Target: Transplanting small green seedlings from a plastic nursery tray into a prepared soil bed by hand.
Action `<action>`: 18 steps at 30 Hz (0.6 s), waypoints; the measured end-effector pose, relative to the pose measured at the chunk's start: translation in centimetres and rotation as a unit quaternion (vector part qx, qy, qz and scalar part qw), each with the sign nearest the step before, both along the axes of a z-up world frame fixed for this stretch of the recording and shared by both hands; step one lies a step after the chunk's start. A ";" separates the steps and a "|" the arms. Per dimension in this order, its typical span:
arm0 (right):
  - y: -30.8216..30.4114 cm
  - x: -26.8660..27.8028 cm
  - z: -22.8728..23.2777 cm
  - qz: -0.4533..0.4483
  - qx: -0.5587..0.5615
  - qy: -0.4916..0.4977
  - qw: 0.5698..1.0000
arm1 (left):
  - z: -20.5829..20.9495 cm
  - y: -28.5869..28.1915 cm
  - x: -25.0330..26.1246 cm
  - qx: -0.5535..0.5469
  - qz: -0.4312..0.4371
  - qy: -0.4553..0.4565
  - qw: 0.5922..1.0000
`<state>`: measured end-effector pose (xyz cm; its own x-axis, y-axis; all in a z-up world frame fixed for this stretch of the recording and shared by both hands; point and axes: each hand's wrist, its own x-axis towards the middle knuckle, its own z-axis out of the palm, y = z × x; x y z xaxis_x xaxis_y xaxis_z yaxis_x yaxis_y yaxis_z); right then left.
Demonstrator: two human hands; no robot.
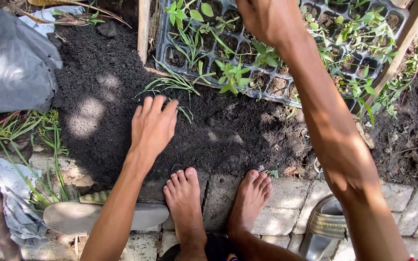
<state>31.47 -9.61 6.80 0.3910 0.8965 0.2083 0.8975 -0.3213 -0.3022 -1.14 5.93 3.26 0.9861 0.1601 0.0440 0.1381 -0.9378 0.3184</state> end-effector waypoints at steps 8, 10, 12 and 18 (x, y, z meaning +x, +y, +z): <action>-2.1 -6.7 7.9 -0.046 0.211 0.183 0.959 | -1.7 0.6 2.4 0.024 0.007 0.096 0.995; -2.2 -10.0 10.5 -0.020 0.250 0.197 0.948 | -0.1 1.2 2.3 0.003 -0.003 0.112 0.994; -2.3 -14.2 13.0 -0.040 0.207 0.259 0.943 | 2.4 1.9 2.2 -0.071 0.018 0.119 0.990; -0.3 -19.9 4.5 -0.046 -0.004 0.344 0.938 | 5.4 4.7 3.1 -0.157 0.100 0.085 0.979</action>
